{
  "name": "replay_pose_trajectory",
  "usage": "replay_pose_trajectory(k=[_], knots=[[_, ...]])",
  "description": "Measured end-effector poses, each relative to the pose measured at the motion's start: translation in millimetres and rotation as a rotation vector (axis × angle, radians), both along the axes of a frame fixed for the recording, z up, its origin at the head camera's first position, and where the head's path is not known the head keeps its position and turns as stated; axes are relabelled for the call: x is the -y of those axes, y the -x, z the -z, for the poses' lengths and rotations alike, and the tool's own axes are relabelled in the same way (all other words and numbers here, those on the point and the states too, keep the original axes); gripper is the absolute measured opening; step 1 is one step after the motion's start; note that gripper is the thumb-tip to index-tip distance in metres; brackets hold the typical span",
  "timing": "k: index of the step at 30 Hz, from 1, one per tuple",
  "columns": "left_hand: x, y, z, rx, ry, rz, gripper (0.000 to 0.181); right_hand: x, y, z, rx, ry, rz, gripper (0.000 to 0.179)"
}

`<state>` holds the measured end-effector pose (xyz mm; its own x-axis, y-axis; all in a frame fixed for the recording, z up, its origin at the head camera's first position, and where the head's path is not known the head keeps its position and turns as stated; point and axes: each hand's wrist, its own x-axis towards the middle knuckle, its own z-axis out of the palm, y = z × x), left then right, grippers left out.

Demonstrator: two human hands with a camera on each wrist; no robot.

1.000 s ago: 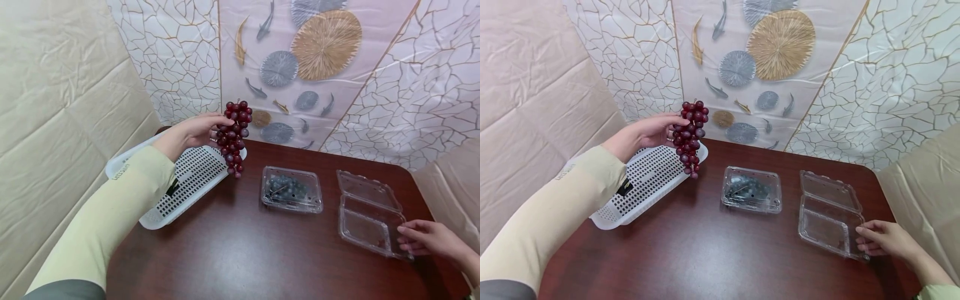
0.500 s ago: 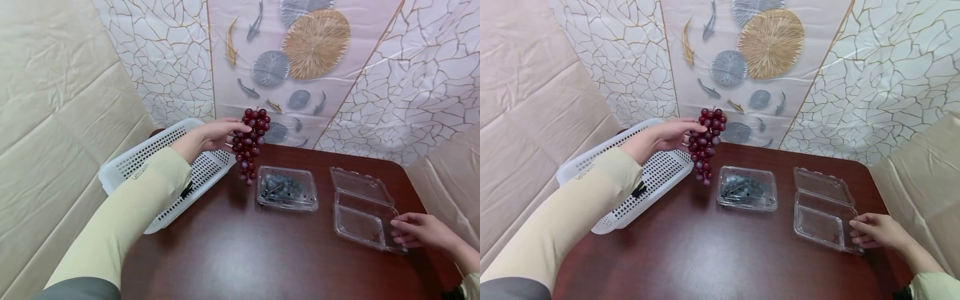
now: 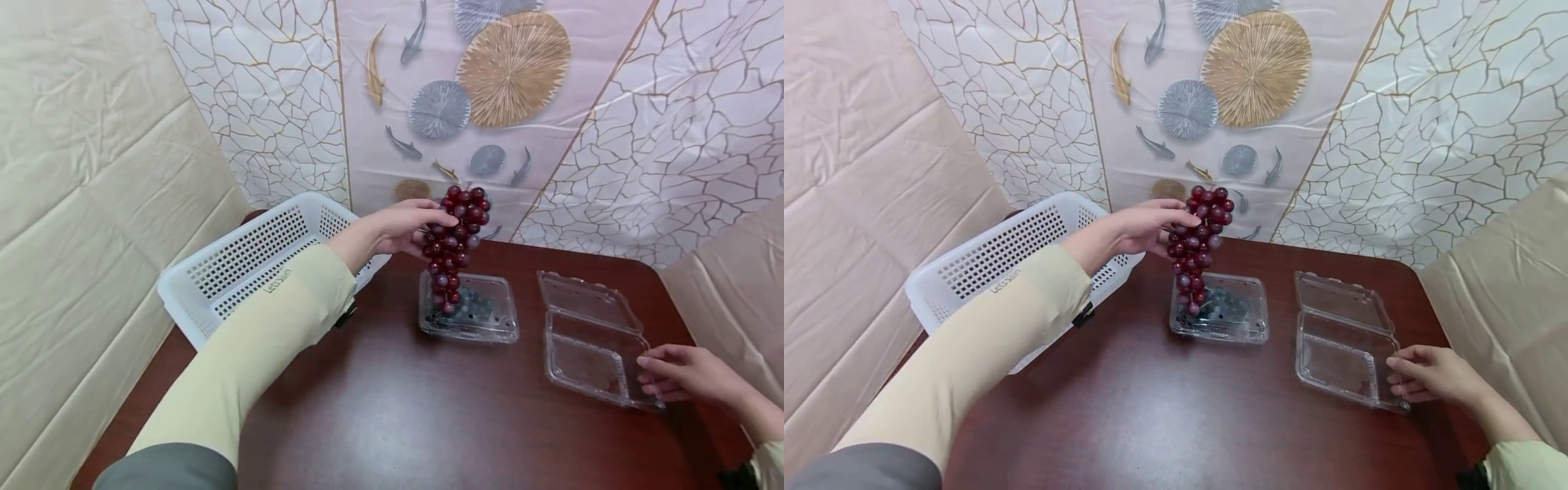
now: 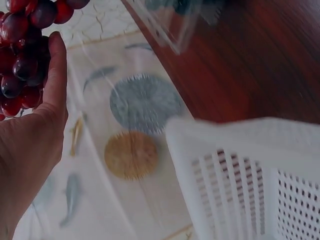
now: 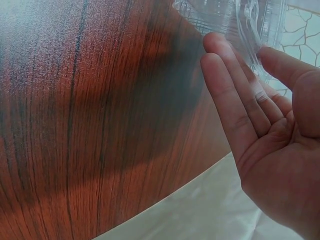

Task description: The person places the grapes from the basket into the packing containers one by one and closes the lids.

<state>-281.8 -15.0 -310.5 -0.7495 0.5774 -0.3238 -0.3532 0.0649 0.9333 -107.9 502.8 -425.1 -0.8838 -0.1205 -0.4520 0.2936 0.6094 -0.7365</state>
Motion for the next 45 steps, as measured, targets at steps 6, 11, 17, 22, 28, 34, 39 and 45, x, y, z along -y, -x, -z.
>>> replay_pose_trajectory(k=[6,11,17,22,28,34,39,45], knots=[[-27.3,-6.0,3.7,-0.024,0.006,0.038,0.031,-0.5,0.5,1.4,-0.005,0.019,0.007,0.032],[-50.1,-11.3,5.6,-0.043,0.018,0.062,0.037,-1.8,-1.0,1.9,-0.005,0.031,-0.005,0.028],[-76.7,-18.5,7.7,-0.077,0.038,0.061,0.05,-2.4,-2.2,2.6,-0.011,0.018,-0.005,0.03],[-99.5,-26.5,13.9,-0.071,0.03,0.055,0.046,-1.9,-2.8,3.5,-0.011,0.035,0.0,0.027],[-128.8,-39.3,25.0,-0.075,-0.014,-0.011,0.04,-2.3,-4.6,5.0,-0.021,0.057,0.002,0.022],[-156.9,-55.1,36.1,-0.133,-0.022,-0.098,0.039,-2.3,-5.8,5.4,-0.03,0.059,0.005,0.022],[-175.4,-66.6,44.4,-0.199,0.04,-0.123,0.046,-1.8,-5.7,5.3,-0.038,0.048,0.003,0.025],[-191.1,-76.7,53.5,-0.311,0.116,-0.132,0.046,-0.5,-5.6,4.5,-0.035,0.038,0.01,0.027]])
